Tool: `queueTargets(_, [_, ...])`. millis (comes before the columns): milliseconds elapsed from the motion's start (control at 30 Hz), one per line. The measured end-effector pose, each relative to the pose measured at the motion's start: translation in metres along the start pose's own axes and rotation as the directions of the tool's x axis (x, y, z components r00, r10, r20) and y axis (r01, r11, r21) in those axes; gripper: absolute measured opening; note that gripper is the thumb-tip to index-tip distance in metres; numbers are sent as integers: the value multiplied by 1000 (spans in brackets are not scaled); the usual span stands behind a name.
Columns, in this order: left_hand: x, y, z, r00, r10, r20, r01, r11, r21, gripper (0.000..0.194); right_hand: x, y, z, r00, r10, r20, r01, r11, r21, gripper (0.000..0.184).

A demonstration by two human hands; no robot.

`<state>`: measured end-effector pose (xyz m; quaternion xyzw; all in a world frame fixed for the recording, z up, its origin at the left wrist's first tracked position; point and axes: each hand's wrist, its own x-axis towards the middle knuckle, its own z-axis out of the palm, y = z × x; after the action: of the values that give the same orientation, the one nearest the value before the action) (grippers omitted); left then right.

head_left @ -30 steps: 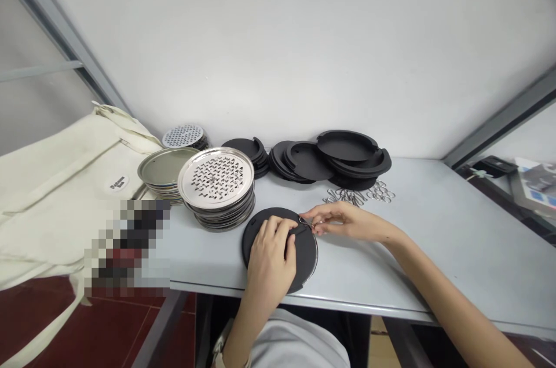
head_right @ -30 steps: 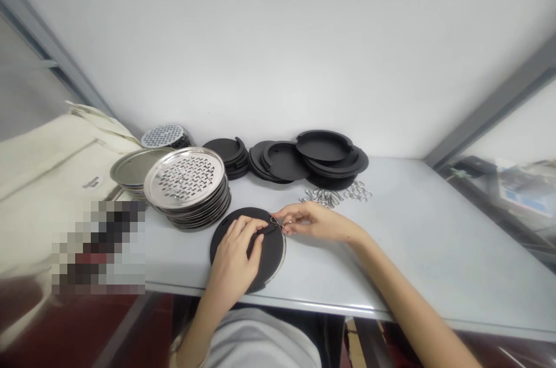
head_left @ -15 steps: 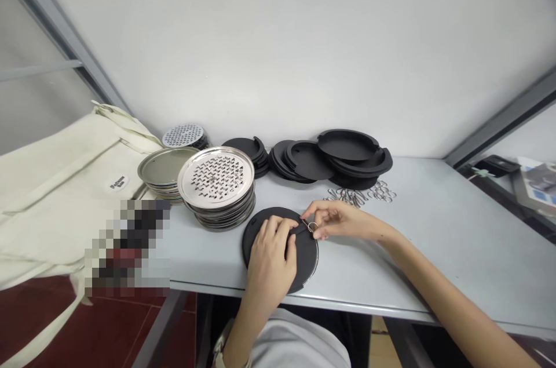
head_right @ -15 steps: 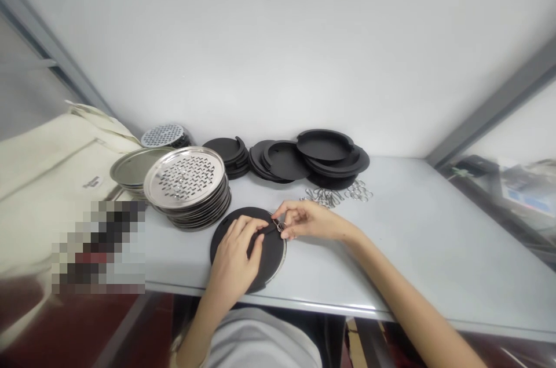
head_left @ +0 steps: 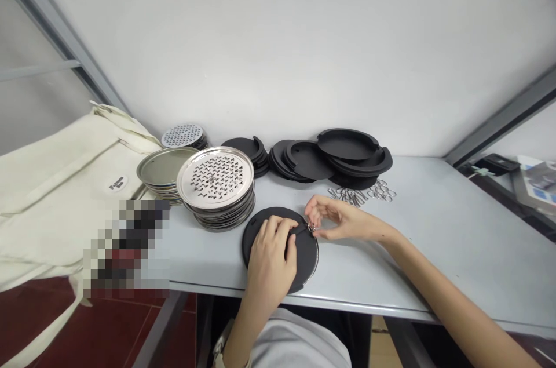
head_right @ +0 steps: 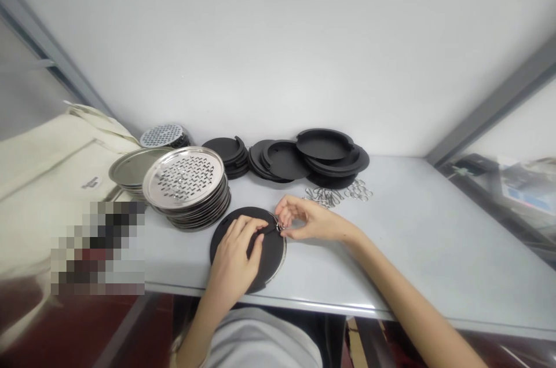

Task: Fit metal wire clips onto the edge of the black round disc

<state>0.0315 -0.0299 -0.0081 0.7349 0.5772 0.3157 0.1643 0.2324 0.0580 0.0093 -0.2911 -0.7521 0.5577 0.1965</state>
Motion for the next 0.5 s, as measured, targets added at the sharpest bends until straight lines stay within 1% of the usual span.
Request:
queueTargets(67, [0, 0, 0, 1000, -1, -3, 1, 1000, 11, 24, 0, 0, 0, 1000, -7, 6, 7, 1000, 4, 36])
queueTargets(200, [-2, 0, 0, 1000, 9, -8, -9, 1000, 12, 23, 1, 2, -1, 1000, -17, 17, 17, 1000, -7, 28])
queueTargets(300, [1, -1, 2, 1000, 13, -14, -13, 1000, -4, 22, 1, 4, -1, 1000, -3, 4, 3, 1000, -25, 31])
queueTargets(367, [4, -1, 2, 999, 12, -30, -14, 999, -46, 22, 1, 5, -1, 1000, 0, -7, -1, 998, -59, 29])
queueTargets(400, [4, -1, 1, 998, 18, -60, -23, 995, -93, 21, 1, 5, -2, 1000, -1, -13, 0, 997, -79, 28])
queueTargets(433, [3, 0, -1, 993, 19, -113, -37, 987, -158, 20, 1, 4, -2, 1000, -2, -21, 0, 995, -97, 26])
queueTargets(500, [-8, 5, -10, 965, 3, -262, -80, 956, -283, 18, 1, 3, -2, 999, -2, -37, -2, 993, -115, 25])
